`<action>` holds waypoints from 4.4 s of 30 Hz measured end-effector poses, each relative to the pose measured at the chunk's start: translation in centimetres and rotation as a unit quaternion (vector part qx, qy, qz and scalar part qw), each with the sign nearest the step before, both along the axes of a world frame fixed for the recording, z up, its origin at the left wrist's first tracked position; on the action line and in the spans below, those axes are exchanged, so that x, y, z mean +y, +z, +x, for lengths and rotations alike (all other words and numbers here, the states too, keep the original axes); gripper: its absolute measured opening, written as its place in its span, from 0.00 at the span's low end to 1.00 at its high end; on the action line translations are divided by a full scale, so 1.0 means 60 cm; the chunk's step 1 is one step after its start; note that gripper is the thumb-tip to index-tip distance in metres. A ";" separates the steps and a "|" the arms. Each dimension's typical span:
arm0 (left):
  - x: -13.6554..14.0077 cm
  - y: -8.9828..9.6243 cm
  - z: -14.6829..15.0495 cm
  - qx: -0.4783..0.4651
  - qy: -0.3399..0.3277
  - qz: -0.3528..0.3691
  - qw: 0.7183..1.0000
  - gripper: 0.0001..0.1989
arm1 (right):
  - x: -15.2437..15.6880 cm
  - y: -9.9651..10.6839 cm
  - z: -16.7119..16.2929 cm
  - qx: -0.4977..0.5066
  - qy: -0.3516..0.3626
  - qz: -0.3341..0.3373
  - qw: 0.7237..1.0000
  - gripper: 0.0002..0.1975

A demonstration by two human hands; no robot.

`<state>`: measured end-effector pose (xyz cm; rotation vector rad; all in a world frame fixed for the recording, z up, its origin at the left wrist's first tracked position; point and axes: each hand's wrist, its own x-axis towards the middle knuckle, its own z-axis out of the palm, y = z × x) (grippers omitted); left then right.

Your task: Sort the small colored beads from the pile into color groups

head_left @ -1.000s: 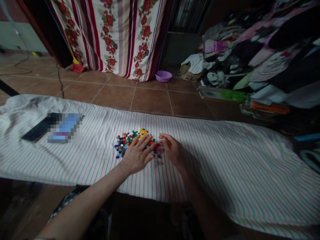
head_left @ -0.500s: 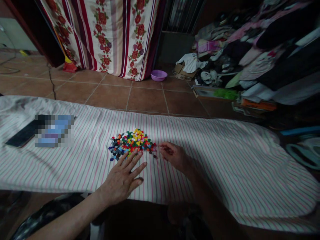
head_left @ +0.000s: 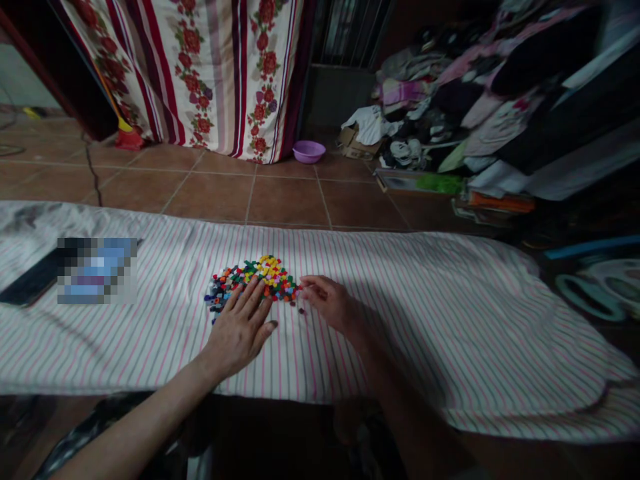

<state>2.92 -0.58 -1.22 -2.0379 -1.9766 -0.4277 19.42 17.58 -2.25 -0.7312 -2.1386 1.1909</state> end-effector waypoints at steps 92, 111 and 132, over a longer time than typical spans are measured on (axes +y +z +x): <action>0.053 -0.016 0.035 -0.020 -0.020 0.113 0.993 0.15 | 0.117 -0.042 -0.027 -0.054 -0.288 0.153 0.944 0.11; 0.053 -0.019 0.036 -0.039 -0.019 0.106 0.993 0.15 | 0.109 -0.041 -0.043 -0.109 -0.288 0.166 0.937 0.13; 0.054 -0.020 0.038 -0.044 -0.014 0.106 0.993 0.15 | 0.127 -0.068 -0.044 -0.126 -0.302 0.177 0.928 0.08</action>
